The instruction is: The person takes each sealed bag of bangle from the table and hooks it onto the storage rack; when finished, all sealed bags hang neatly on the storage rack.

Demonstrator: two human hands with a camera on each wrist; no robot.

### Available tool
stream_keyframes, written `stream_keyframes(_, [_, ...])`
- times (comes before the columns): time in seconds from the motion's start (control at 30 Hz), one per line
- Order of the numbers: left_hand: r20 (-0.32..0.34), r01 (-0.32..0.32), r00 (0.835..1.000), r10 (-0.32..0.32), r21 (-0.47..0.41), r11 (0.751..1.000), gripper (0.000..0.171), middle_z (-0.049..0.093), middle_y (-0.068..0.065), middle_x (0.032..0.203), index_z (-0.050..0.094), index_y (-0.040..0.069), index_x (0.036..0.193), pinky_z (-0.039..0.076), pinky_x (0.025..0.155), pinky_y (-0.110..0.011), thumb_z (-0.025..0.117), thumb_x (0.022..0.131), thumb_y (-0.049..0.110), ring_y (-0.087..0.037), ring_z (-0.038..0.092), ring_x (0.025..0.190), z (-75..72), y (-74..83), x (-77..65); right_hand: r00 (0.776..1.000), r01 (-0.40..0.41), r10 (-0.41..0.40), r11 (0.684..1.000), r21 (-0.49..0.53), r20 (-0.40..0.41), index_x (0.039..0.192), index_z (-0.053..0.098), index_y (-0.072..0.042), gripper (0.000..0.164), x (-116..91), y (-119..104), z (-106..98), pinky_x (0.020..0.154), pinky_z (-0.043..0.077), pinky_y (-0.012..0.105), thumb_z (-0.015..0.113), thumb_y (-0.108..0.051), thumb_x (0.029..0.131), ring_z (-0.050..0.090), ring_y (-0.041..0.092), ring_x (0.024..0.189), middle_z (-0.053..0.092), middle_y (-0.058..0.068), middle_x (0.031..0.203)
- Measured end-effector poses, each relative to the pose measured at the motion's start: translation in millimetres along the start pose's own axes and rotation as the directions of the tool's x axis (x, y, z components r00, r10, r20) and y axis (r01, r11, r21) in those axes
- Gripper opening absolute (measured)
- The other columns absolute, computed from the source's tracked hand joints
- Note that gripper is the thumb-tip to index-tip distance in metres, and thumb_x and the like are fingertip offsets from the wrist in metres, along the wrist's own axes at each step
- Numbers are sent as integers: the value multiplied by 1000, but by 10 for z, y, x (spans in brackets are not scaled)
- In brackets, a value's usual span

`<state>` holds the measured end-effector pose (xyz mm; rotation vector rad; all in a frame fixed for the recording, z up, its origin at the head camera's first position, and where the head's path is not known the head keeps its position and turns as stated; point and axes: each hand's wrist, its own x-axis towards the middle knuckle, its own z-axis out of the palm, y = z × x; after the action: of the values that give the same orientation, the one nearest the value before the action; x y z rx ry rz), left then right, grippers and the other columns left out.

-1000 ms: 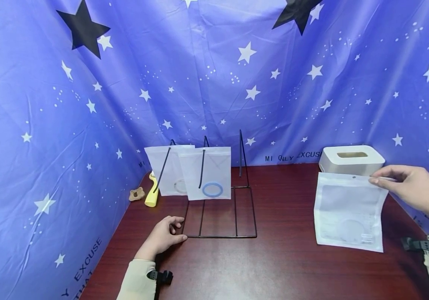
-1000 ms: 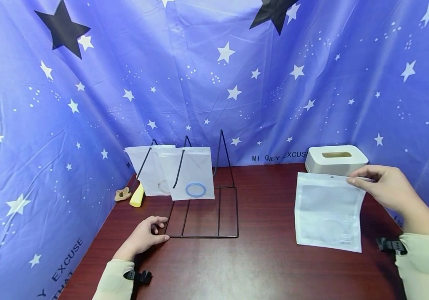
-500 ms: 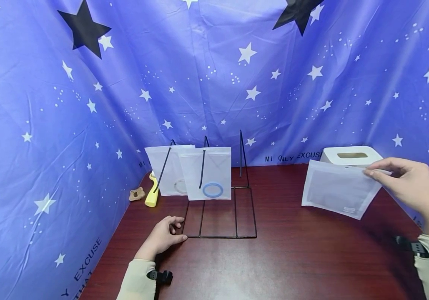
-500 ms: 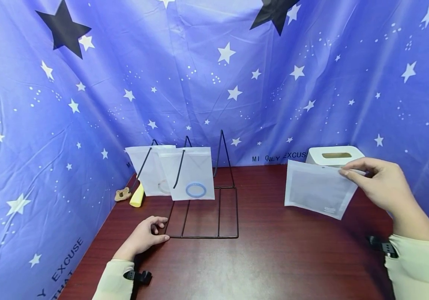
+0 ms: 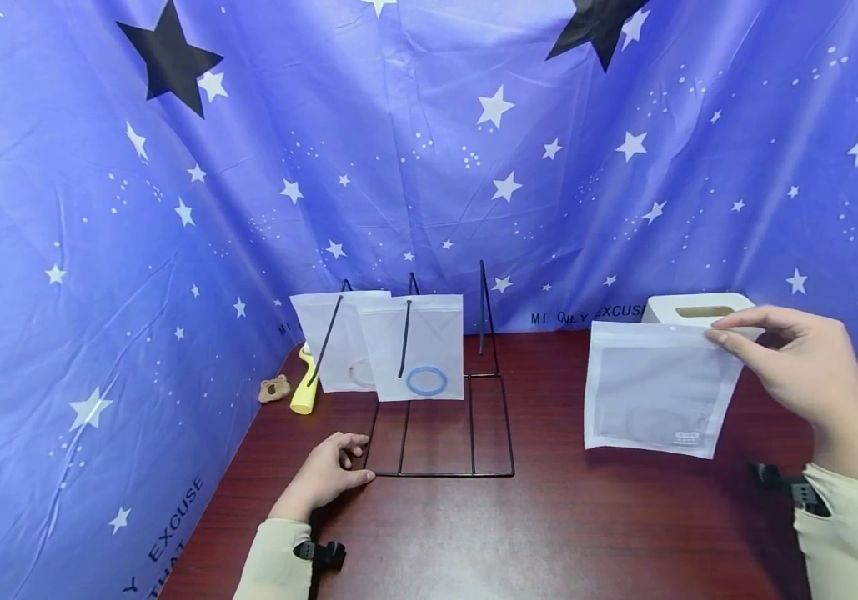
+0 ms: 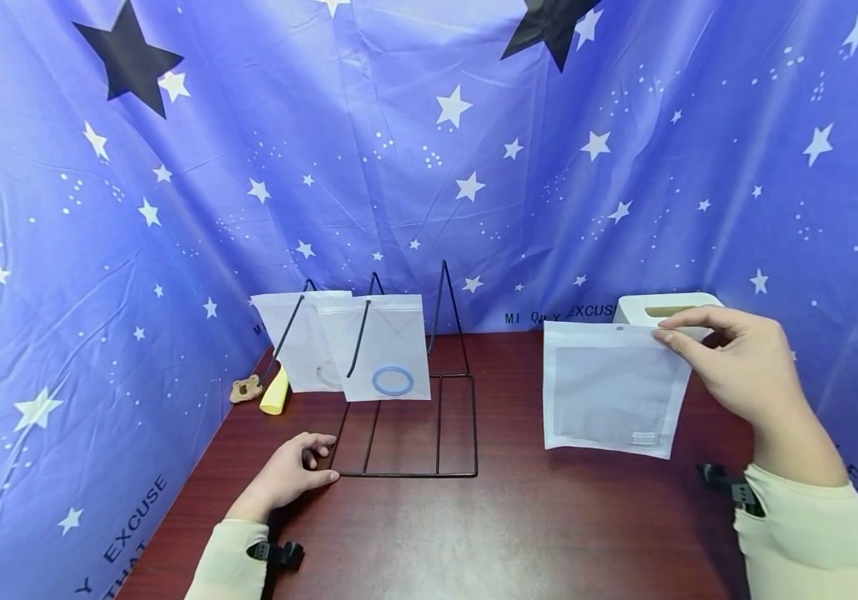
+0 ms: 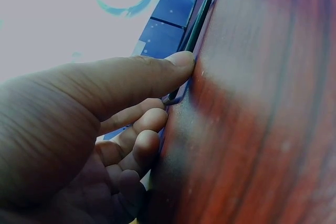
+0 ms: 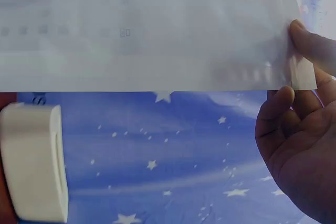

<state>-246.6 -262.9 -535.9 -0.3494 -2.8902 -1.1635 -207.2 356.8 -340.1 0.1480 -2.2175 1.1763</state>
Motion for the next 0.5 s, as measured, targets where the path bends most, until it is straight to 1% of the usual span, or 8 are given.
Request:
stream_keyframes(0.17, [2, 0, 1000, 0, 2, 1000, 54, 59, 4, 98, 72, 9, 126, 47, 73, -30, 95, 77, 15, -15, 54, 81, -4, 2, -2, 998, 66, -64, 997, 50, -26, 94, 80, -4, 12, -14, -108, 87, 44, 32, 26, 85, 1, 84, 46, 4, 51, 66, -11, 63])
stream_keyframes(0.23, [0, 0, 1000, 0, 5, 1000, 54, 59, 4, 98, 72, 10, 126, 47, 73, -30, 95, 77, 15, -14, 54, 81, -6, 4, -2, 995, 95, -92, 994, 61, -40, 94, 79, -1, 12, -19, -136, 128, 45, 34, 24, 84, 4, 84, 47, 4, 51, 67, -11, 66])
stream_keyframes(0.37, [-4, 0, 1000, 0, 14, 1000, 54, 59, 5, 98, 72, 10, 126, 47, 73, -30, 95, 77, 16, -14, 54, 81, -4, 0, 1, 992, 115, -109, 989, 98, -60, 96, 78, 3, 13, -45, -179, 205, 44, 34, 24, 83, 7, 84, 49, 4, 51, 69, -14, 71])
stream_keyframes(0.5, [-3, -3, 1000, 3, 19, 1000, 54, 59, 5, 98, 72, 10, 126, 47, 73, -30, 95, 77, 16, -14, 54, 81, 2, -12, 3, 991, 124, -116, 982, 142, -66, 96, 77, 6, 13, -69, -226, 271, 44, 34, 25, 81, 9, 85, 49, 6, 52, 73, -14, 77])
